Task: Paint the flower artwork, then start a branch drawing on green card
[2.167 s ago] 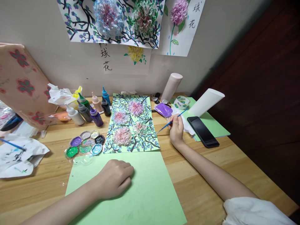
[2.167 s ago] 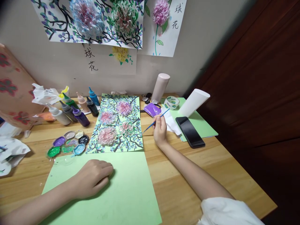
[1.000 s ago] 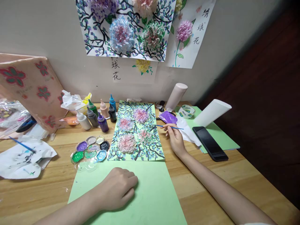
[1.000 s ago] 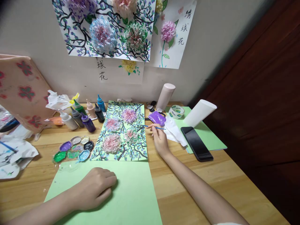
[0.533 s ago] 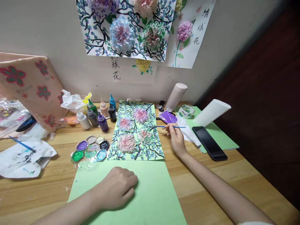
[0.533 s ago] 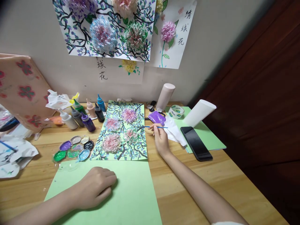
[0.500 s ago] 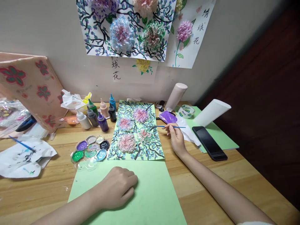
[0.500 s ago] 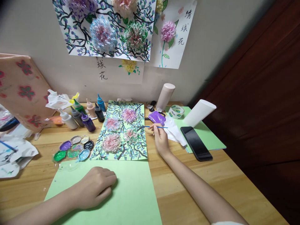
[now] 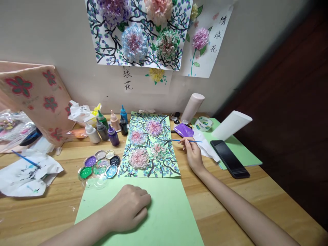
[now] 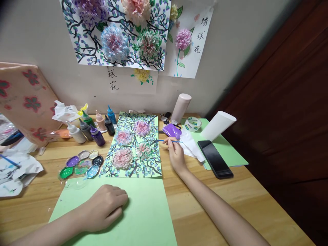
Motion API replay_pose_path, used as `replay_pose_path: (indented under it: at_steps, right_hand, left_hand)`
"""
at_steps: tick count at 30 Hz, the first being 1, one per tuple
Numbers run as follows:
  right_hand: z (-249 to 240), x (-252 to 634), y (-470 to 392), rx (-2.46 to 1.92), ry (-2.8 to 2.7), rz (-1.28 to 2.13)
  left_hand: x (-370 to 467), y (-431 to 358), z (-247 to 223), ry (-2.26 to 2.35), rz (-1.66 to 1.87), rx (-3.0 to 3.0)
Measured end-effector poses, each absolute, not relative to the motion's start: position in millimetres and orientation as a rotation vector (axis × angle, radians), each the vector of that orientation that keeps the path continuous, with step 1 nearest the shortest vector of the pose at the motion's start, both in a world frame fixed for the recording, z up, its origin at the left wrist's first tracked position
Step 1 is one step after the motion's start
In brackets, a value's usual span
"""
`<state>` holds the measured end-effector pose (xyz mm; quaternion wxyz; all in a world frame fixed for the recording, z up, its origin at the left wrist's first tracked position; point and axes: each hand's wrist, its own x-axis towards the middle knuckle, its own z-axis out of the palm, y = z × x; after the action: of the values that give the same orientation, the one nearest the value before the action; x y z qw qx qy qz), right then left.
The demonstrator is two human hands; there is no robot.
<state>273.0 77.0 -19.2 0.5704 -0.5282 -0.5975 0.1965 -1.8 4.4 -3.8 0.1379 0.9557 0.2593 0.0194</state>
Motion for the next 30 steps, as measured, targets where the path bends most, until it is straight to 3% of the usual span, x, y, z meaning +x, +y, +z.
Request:
replay_pose_path:
  at_steps: [5, 15, 30]
  right_hand:
    - [-20.5, 274.1, 75.6, -1.18, -1.447, 0.346]
    - [-17.9, 262.7, 68.6, -1.104, -1.624, 0.241]
    - [-11.6, 250.0, 97.9, -1.037, -1.787, 0.561]
  left_hand:
    - [-2.9, 4.0, -4.9, 0.696, 0.153, 2.8]
    - [-11.9, 4.2, -8.1, 0.719, 0.807, 2.771]
    - [-11.7, 1.0, -6.0, 1.342, 0.899, 2.74]
